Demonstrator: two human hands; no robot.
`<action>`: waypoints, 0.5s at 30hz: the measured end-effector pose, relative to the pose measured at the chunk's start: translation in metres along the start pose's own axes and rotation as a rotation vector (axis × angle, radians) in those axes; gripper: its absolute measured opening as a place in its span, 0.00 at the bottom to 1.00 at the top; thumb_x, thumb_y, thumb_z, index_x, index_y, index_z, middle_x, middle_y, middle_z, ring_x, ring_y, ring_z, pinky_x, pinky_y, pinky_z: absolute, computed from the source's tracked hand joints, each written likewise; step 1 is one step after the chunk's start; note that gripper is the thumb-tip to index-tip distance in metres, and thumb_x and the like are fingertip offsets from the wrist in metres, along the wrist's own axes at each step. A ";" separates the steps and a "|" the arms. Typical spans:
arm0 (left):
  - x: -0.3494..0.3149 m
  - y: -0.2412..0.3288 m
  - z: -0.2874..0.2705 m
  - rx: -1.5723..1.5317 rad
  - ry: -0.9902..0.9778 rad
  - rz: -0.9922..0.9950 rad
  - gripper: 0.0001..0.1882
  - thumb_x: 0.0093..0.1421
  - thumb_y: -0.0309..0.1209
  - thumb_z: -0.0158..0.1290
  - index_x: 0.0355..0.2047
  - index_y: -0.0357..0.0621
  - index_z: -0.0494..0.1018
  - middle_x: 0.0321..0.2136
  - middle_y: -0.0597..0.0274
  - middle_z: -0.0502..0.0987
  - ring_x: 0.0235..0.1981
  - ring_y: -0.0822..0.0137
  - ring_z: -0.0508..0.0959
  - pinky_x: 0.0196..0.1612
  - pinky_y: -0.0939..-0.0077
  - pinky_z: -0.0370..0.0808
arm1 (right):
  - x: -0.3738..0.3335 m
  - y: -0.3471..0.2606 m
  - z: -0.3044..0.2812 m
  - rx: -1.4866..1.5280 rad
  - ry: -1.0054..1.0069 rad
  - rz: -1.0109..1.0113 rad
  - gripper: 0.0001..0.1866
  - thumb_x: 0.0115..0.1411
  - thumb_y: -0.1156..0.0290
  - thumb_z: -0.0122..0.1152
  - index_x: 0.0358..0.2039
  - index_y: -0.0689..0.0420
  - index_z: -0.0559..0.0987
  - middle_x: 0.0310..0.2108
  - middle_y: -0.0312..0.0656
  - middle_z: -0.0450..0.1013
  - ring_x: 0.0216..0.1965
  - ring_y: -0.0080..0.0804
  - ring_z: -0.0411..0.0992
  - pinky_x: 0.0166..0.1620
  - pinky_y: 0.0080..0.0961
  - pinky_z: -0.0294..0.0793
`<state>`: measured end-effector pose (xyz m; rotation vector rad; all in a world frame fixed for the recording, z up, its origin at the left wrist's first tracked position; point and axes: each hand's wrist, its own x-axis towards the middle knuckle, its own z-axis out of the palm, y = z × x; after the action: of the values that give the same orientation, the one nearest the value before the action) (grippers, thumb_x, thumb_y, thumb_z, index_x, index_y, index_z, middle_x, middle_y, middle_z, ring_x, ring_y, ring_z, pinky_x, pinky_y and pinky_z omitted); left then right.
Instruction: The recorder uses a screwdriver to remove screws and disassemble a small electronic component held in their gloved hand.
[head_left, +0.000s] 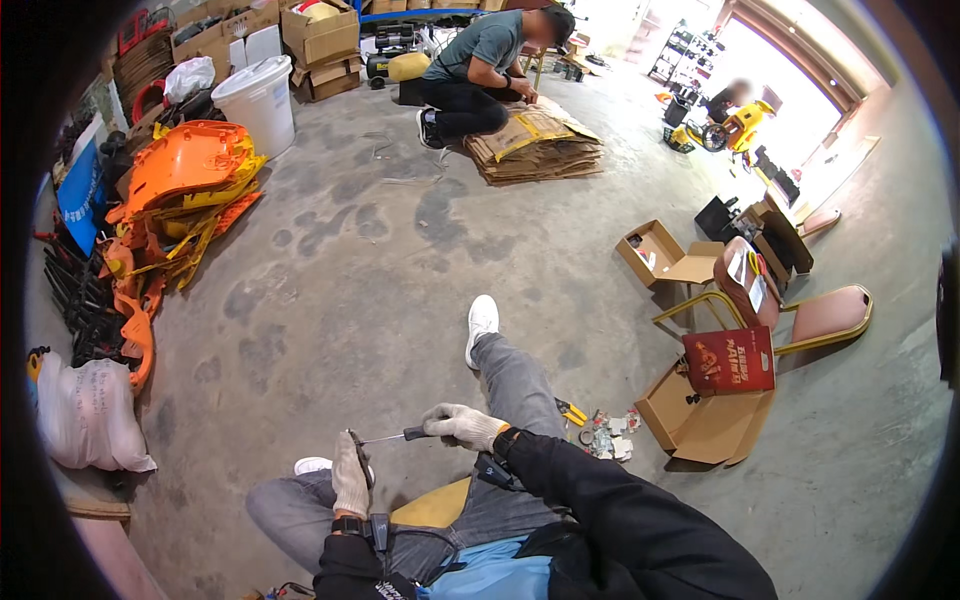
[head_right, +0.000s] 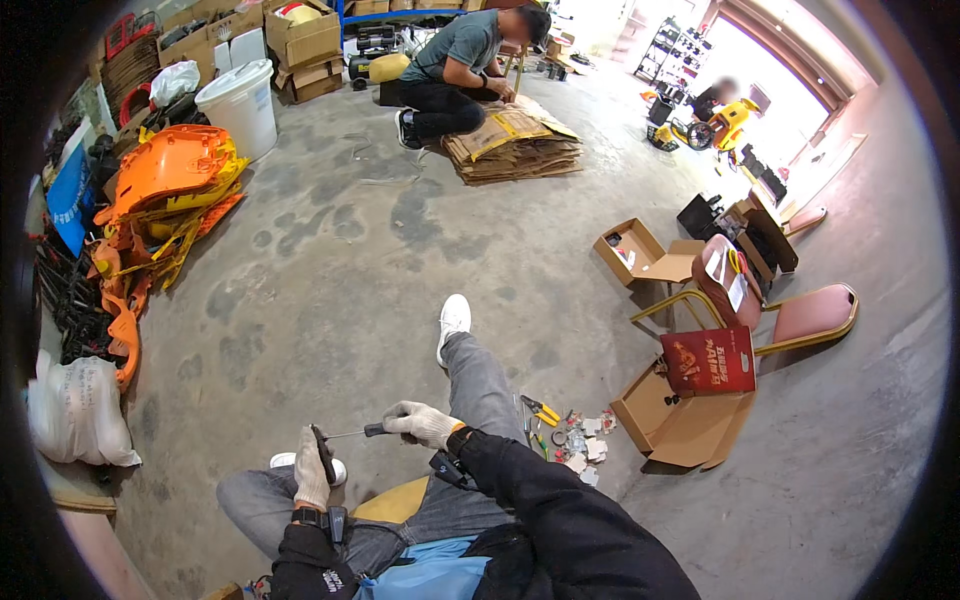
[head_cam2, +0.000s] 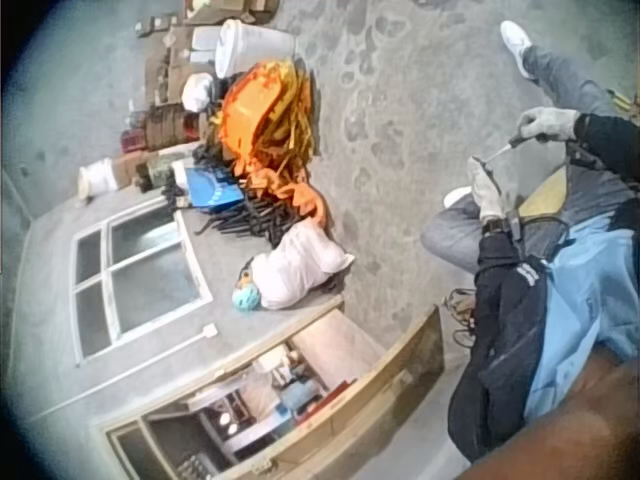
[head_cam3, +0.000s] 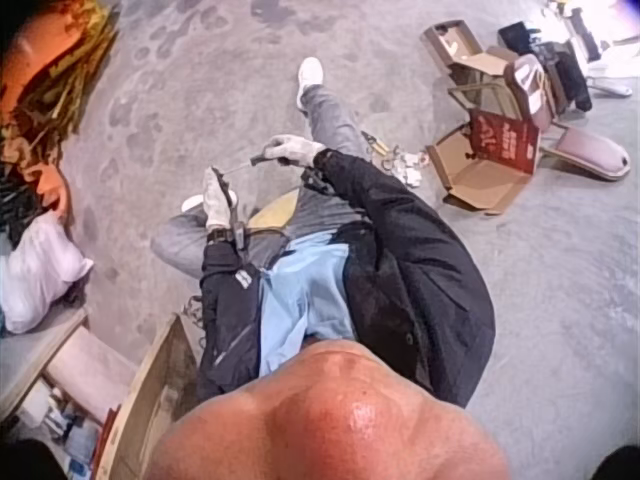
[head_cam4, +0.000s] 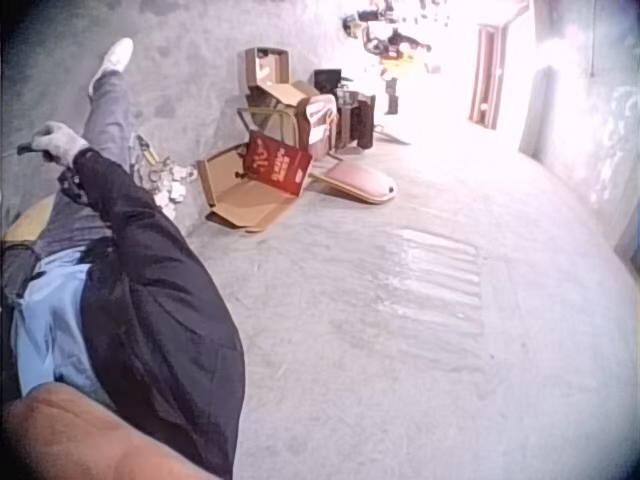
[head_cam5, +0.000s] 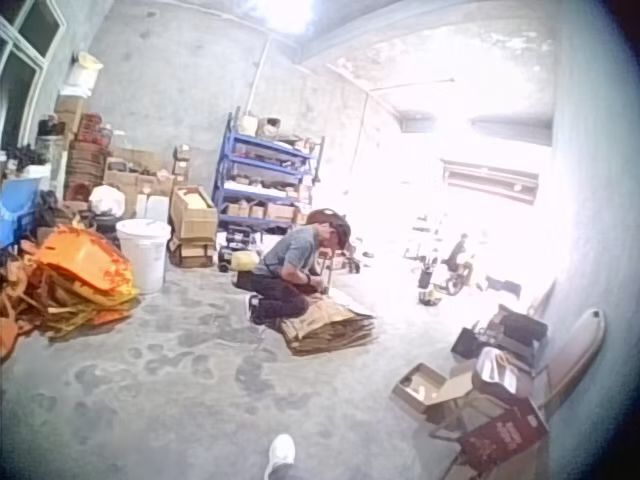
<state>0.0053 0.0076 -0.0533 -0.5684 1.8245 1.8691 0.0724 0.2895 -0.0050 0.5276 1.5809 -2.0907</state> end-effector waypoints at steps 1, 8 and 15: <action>0.001 -0.001 0.000 0.001 0.018 0.035 0.27 0.73 0.61 0.47 0.45 0.50 0.79 0.30 0.74 0.72 0.29 0.75 0.71 0.32 0.76 0.69 | 0.000 -0.001 0.001 -0.031 0.027 -0.028 0.20 0.68 0.54 0.65 0.45 0.60 0.78 0.33 0.35 0.74 0.27 0.19 0.68 0.31 0.21 0.70; -0.001 -0.001 -0.007 0.015 -0.007 0.002 0.26 0.74 0.57 0.46 0.44 0.48 0.78 0.30 0.72 0.71 0.30 0.74 0.71 0.34 0.74 0.69 | 0.000 0.000 0.004 -0.083 0.102 0.230 0.26 0.70 0.43 0.54 0.40 0.57 0.78 0.23 0.34 0.71 0.18 0.22 0.66 0.22 0.25 0.66; -0.019 0.001 -0.017 0.201 0.024 0.100 0.22 0.75 0.54 0.47 0.39 0.51 0.76 0.29 0.74 0.69 0.29 0.77 0.67 0.32 0.77 0.67 | -0.003 0.002 0.012 -0.394 0.143 -0.003 0.19 0.72 0.57 0.56 0.48 0.62 0.78 0.27 0.37 0.74 0.25 0.24 0.73 0.28 0.25 0.73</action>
<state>0.0196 -0.0101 -0.0423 -0.4368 2.0612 1.7197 0.0755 0.2776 -0.0019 0.5398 2.0114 -1.7073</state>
